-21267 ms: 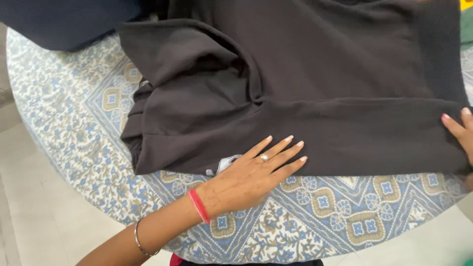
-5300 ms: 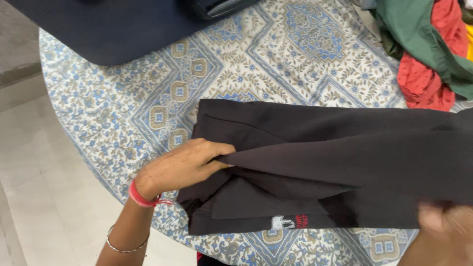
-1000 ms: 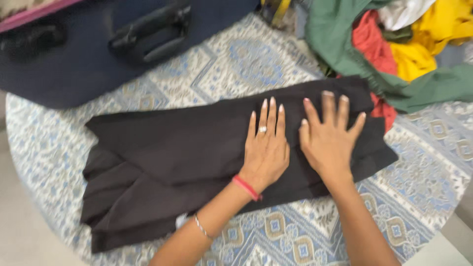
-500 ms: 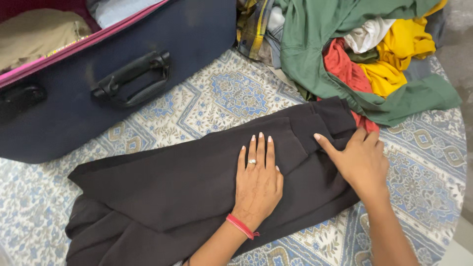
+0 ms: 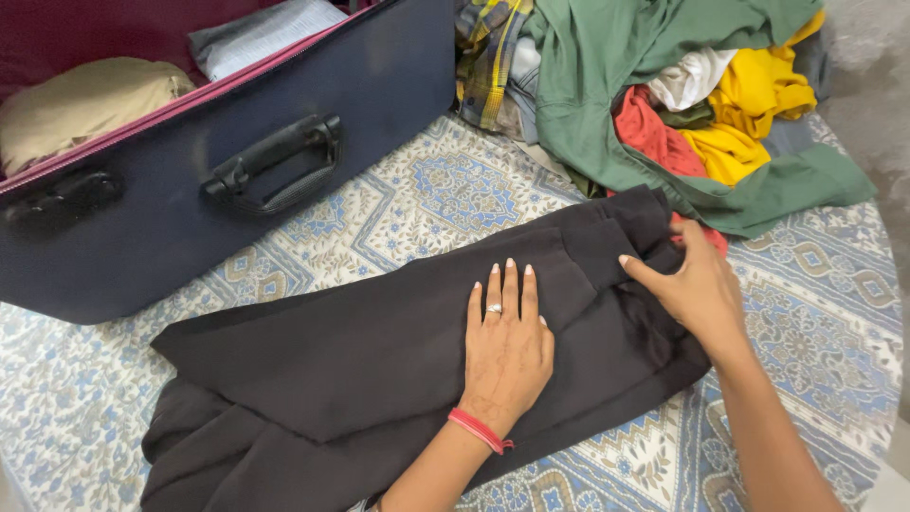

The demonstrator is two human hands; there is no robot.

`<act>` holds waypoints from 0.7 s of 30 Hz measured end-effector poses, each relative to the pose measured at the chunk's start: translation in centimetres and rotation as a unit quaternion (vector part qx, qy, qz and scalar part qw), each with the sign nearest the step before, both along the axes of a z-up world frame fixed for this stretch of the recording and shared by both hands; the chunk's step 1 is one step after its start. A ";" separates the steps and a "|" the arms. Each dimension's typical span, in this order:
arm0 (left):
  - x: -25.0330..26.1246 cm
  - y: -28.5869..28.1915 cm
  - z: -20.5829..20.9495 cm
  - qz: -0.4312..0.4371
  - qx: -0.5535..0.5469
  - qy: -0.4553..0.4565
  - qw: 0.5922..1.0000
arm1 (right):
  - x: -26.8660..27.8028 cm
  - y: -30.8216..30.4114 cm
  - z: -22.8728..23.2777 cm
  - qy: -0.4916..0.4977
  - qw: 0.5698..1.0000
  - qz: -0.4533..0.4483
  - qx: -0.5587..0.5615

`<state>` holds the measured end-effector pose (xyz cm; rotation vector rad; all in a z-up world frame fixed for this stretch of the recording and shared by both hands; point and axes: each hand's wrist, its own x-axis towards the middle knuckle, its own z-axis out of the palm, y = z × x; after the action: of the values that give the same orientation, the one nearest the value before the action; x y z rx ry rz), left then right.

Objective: The person buttons a black shirt and then folds it on a patterned table before placing it into a blue suitcase.

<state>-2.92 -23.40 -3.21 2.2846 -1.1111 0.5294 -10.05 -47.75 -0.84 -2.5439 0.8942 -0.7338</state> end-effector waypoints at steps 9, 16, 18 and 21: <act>0.2 0.4 0.2 -0.044 -0.009 0.006 0.999 | -0.3 7.1 3.0 -0.004 0.985 -0.019 -0.170; 1.7 -0.4 -1.0 -0.305 -0.414 0.510 0.690 | -0.6 13.2 4.0 -0.042 0.967 0.055 -0.246; 3.1 -0.1 -1.2 -0.307 -0.483 0.633 0.521 | -0.8 15.2 3.4 -0.062 0.961 0.114 -0.243; 3.2 0.8 -1.1 -0.265 -0.455 0.669 0.524 | -1.6 18.2 2.8 -0.060 0.955 0.208 -0.203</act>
<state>0.28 -22.57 -4.36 0.7226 -0.3591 -0.7321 -11.68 -29.59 1.98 -2.8566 0.1575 -0.9987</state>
